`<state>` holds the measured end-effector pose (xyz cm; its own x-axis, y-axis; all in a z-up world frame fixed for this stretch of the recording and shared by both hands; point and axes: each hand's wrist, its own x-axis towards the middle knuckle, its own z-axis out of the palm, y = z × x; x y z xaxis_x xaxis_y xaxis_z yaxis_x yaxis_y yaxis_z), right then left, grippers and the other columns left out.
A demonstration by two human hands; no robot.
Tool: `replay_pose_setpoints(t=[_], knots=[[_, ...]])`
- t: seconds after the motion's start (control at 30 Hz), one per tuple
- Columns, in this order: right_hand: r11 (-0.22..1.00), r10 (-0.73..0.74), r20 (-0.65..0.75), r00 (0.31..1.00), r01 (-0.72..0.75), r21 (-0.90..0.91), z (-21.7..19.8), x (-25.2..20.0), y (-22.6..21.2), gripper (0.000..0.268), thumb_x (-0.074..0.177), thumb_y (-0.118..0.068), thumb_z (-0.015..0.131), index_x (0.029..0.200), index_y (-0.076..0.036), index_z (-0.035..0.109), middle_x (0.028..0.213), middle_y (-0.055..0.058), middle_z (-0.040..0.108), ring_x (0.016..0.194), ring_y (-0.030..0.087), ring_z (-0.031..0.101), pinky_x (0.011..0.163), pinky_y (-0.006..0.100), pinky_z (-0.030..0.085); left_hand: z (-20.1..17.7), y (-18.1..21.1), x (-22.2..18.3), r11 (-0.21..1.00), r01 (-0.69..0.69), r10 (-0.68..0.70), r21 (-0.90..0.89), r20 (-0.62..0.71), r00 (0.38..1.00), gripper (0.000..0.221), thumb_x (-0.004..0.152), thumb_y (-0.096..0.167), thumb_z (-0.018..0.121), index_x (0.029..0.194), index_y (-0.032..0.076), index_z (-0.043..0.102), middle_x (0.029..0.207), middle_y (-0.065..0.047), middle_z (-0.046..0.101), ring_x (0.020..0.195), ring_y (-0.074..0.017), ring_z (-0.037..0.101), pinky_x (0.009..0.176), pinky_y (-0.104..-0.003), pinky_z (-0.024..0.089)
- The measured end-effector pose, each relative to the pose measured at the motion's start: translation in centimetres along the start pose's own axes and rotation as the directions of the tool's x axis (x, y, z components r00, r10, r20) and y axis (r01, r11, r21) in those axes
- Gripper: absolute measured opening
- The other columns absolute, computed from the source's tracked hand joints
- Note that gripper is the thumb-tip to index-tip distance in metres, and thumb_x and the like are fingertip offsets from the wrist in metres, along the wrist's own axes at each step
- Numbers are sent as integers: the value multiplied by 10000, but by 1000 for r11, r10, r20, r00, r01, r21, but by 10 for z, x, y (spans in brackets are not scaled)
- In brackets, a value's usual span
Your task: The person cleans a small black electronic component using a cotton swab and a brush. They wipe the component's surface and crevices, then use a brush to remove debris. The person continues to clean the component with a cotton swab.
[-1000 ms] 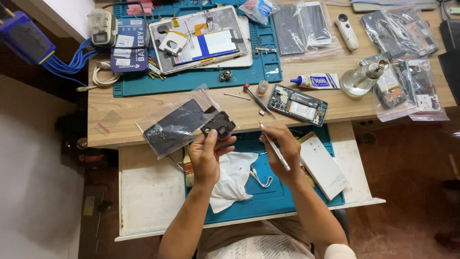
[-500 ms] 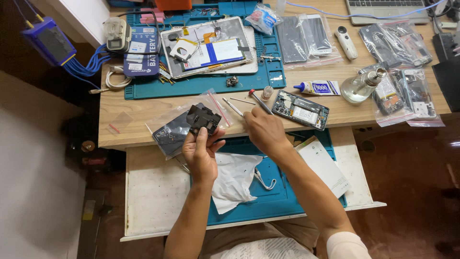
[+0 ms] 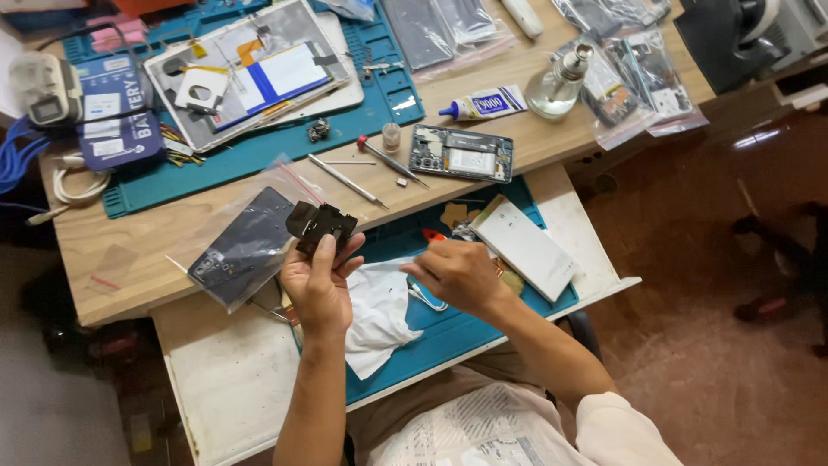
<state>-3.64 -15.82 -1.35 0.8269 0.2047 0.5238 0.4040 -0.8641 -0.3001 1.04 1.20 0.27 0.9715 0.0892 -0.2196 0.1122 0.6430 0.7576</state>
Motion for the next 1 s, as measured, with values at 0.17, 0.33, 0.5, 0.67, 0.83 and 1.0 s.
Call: replay_pose_setpoints(t=[0.17,0.33,0.5,0.67,0.83,1.0], knots=[[955,292,-33,956,-293,-32,-39,-49,63,123,849,-240,624,920,-142,601,556,50,548,508,238,580,476,332,461,12,2,-10,999,33,-34,22,33,999,58,860,16,554,917,25,554,902,-191,660,731,-338,674,507,-316,596],[833,539,295,789,-450,-321,-88,-60,68,699,727,-518,647,1297,-155,467,1097,138,566,950,342,590,759,462,500,8,-5,-10,998,61,-61,5,58,996,49,859,27,565,908,32,565,884,-190,661,734,-331,675,513,-309,599],[828,490,152,859,-403,-389,-77,-85,67,647,731,-494,665,1274,-187,495,1236,128,455,1107,353,477,837,454,418,10,-7,-12,997,82,-82,-2,85,993,35,859,36,568,894,38,567,879,-198,661,732,-320,676,522,-304,596],[932,213,57,975,-185,-312,-37,-80,45,320,726,-365,728,990,-198,659,872,1,592,769,187,563,669,308,460,16,-4,-21,993,114,-114,3,103,988,60,857,53,569,908,21,573,880,-212,662,747,-323,676,529,-306,598],[868,240,229,943,-103,-487,-23,-70,31,509,617,-349,755,1069,-189,585,859,8,537,713,188,508,571,318,425,13,-3,-19,992,122,-122,3,132,984,84,857,66,568,925,17,577,889,-227,660,757,-323,675,539,-304,594],[882,306,253,918,-174,-438,-26,-74,28,469,653,-327,701,1079,-157,606,825,50,539,675,194,520,554,309,427,10,-3,-18,990,141,-137,-21,132,982,85,859,61,565,923,5,570,877,-236,660,753,-322,675,533,-299,594]])
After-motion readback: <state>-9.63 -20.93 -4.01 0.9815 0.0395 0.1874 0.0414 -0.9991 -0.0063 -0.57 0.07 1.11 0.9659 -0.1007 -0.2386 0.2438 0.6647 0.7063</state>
